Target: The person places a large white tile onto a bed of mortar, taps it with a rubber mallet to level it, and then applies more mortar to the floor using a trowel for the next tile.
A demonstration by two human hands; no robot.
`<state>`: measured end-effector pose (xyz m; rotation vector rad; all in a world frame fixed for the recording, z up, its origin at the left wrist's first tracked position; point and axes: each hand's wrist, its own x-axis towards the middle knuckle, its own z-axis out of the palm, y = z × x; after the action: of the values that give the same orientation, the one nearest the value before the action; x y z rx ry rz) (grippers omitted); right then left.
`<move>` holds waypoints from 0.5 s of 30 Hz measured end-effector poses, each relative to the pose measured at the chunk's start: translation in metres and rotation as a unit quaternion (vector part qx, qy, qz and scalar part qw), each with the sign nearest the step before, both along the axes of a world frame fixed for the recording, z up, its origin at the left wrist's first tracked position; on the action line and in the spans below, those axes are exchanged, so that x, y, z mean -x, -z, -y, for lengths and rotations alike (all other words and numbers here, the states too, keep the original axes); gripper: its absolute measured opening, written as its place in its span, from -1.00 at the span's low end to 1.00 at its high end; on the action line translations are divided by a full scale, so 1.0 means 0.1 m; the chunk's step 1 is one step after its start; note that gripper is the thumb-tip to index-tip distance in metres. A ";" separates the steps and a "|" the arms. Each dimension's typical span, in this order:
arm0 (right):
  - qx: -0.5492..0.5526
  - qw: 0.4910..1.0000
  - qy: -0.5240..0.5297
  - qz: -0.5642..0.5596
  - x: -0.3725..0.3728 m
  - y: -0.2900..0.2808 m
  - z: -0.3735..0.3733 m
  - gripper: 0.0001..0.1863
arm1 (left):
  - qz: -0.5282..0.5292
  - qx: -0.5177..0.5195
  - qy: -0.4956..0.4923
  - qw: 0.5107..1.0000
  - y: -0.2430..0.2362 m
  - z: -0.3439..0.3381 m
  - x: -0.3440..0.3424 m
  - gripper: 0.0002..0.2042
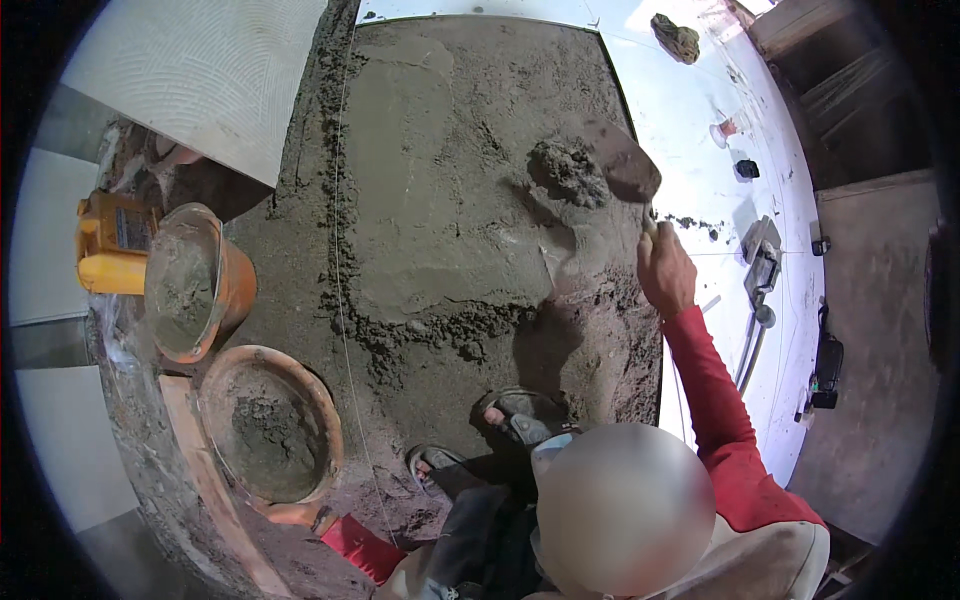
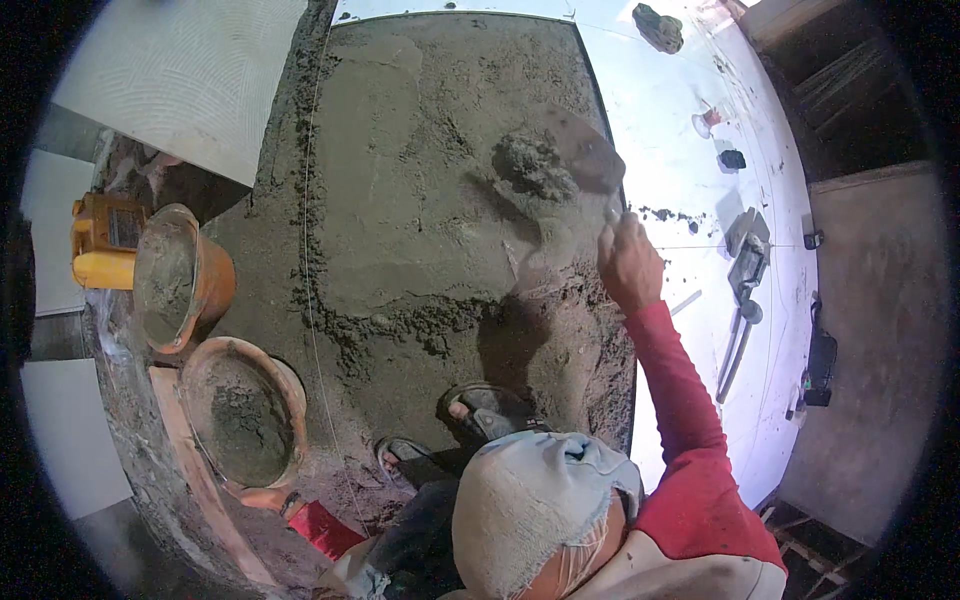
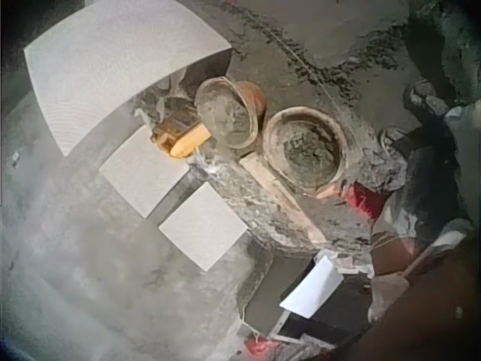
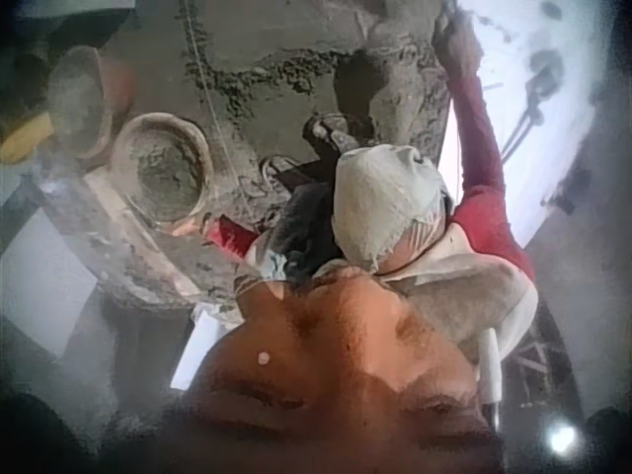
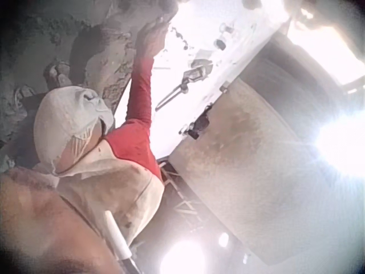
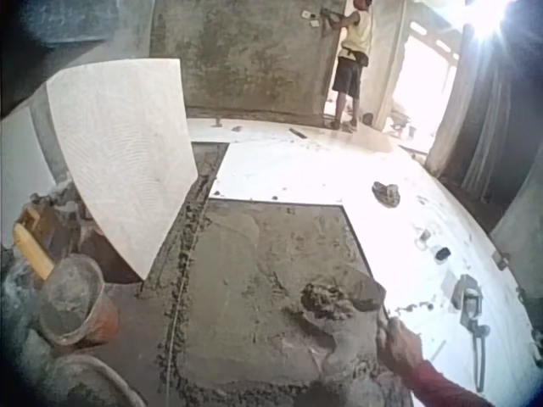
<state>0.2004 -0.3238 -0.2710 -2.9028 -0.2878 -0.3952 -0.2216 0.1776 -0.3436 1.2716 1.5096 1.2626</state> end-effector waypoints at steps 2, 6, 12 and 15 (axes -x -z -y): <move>0.002 0.994 0.037 -0.101 -0.03 0.07 0.13 -0.70 | 0.023 -0.010 0.001 1.000 0.00 0.00 -0.01 -0.39; 0.094 0.966 -0.019 -0.242 -0.40 0.45 0.25 -0.63 | 0.005 -0.008 -0.011 1.000 0.07 -0.04 0.03 -0.39; 0.078 0.983 0.006 -0.165 -1.81 0.68 0.18 -0.52 | -0.012 -0.017 0.001 1.000 0.12 -0.11 0.13 -0.38; -0.141 0.884 0.174 -0.410 -2.26 0.56 0.07 -0.41 | -0.010 -0.017 -0.005 1.000 0.13 -0.13 0.18 -0.37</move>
<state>0.4268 -0.3306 -0.3270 -2.5307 0.3936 0.6915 -0.2392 0.1902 -0.3564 1.3035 1.5153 1.2911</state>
